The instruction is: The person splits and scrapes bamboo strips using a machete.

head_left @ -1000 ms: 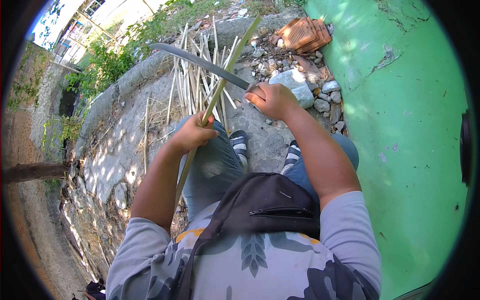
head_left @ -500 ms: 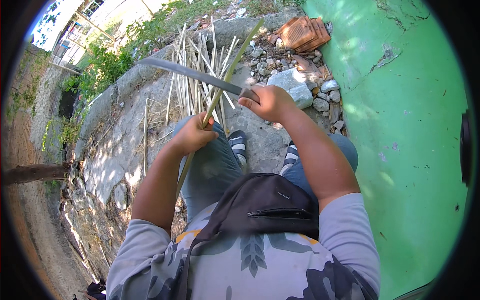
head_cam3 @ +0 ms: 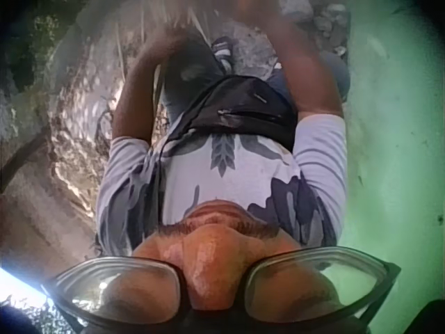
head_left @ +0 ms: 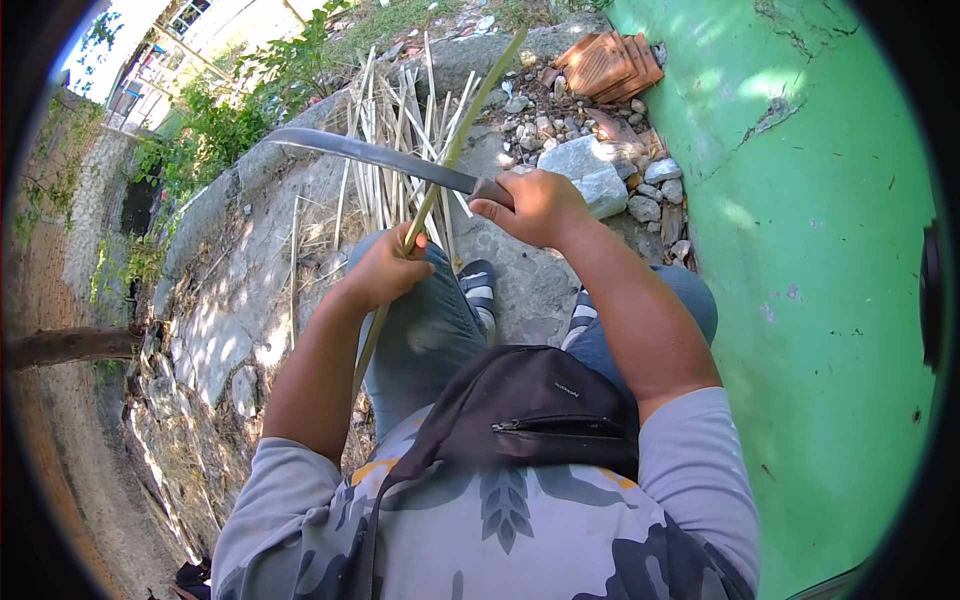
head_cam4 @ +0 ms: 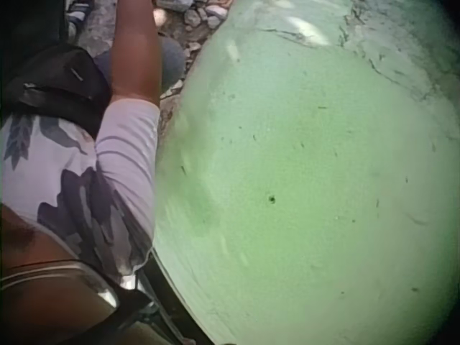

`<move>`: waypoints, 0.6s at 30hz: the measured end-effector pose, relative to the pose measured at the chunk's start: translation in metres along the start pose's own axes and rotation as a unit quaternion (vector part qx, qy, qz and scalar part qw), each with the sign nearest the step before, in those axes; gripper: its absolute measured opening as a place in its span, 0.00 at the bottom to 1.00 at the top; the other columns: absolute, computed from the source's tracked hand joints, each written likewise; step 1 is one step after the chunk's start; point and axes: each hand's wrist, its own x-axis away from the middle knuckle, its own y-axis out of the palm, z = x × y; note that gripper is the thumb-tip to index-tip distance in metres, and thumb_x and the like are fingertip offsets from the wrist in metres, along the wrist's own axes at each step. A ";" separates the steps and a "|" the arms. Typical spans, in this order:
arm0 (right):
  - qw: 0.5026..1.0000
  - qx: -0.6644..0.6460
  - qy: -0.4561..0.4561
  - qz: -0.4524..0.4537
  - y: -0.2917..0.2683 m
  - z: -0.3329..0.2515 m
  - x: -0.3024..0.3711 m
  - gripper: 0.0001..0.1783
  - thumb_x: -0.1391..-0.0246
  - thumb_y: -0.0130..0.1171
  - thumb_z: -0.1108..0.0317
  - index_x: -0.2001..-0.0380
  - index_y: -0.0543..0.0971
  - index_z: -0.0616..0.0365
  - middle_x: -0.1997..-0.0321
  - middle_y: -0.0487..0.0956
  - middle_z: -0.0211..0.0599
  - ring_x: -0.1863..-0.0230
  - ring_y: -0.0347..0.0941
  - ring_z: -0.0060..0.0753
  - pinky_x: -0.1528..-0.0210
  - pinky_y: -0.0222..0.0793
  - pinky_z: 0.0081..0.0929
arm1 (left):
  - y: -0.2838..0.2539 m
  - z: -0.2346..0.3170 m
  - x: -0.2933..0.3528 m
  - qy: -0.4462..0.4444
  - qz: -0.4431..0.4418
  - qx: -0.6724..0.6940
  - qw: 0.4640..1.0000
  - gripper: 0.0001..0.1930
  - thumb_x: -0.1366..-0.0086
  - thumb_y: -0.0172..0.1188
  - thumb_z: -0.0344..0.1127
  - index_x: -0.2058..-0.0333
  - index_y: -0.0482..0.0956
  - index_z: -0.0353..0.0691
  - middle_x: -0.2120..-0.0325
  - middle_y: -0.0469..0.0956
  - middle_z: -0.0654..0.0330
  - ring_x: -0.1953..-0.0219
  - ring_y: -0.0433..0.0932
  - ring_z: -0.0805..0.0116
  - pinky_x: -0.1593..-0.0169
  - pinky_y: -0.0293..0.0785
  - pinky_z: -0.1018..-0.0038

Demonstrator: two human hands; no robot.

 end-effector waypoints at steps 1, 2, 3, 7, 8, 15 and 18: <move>0.999 0.034 -0.015 0.006 0.000 -0.002 -0.002 0.36 0.43 0.52 0.26 0.71 0.80 0.52 0.75 0.81 0.45 0.68 0.81 0.56 0.65 0.74 0.49 | -0.001 -0.004 -0.002 0.008 0.001 0.016 1.000 0.15 0.44 0.65 0.27 0.62 0.68 0.44 0.76 0.67 0.71 0.77 0.66 0.80 0.74 0.62 0.77; 0.997 0.069 -0.029 0.012 0.000 -0.001 -0.002 0.36 0.43 0.52 0.26 0.71 0.80 0.52 0.74 0.81 0.45 0.68 0.81 0.56 0.65 0.75 0.49 | 0.000 -0.005 -0.002 0.016 0.000 0.033 0.999 0.15 0.44 0.65 0.26 0.62 0.67 0.44 0.76 0.66 0.72 0.78 0.66 0.80 0.74 0.61 0.77; 0.997 0.069 -0.028 0.011 -0.002 0.002 -0.003 0.36 0.43 0.52 0.26 0.71 0.80 0.52 0.74 0.81 0.45 0.68 0.81 0.56 0.65 0.75 0.49 | 0.001 -0.004 -0.002 0.015 -0.001 0.033 0.999 0.15 0.44 0.65 0.26 0.62 0.67 0.44 0.76 0.66 0.72 0.78 0.66 0.80 0.74 0.61 0.77; 0.999 0.046 -0.018 0.007 -0.001 0.014 -0.004 0.35 0.43 0.52 0.27 0.72 0.79 0.52 0.75 0.81 0.45 0.69 0.81 0.57 0.65 0.75 0.49 | 0.001 0.004 -0.005 -0.006 -0.005 0.005 1.000 0.15 0.44 0.64 0.26 0.62 0.67 0.44 0.76 0.66 0.72 0.78 0.66 0.81 0.74 0.61 0.78; 0.999 0.037 -0.024 0.022 0.002 0.011 -0.004 0.35 0.42 0.53 0.27 0.73 0.78 0.52 0.76 0.81 0.45 0.69 0.80 0.57 0.66 0.75 0.49 | 0.001 0.003 -0.004 -0.016 -0.009 0.012 1.000 0.15 0.44 0.64 0.26 0.62 0.67 0.44 0.76 0.66 0.72 0.77 0.66 0.81 0.74 0.61 0.78; 0.995 0.069 -0.071 0.019 -0.007 0.008 -0.004 0.33 0.42 0.55 0.30 0.71 0.80 0.53 0.75 0.81 0.45 0.69 0.80 0.58 0.67 0.75 0.50 | 0.002 -0.002 -0.003 0.004 0.007 0.006 1.000 0.15 0.44 0.63 0.26 0.61 0.67 0.44 0.76 0.66 0.72 0.77 0.66 0.80 0.73 0.62 0.78; 0.997 0.000 0.028 0.069 -0.002 0.024 -0.007 0.34 0.43 0.55 0.30 0.69 0.82 0.53 0.71 0.84 0.49 0.65 0.82 0.57 0.62 0.77 0.51 | 0.002 0.001 -0.007 -0.005 -0.013 -0.010 1.000 0.15 0.44 0.63 0.26 0.61 0.67 0.45 0.76 0.66 0.72 0.78 0.65 0.80 0.73 0.61 0.78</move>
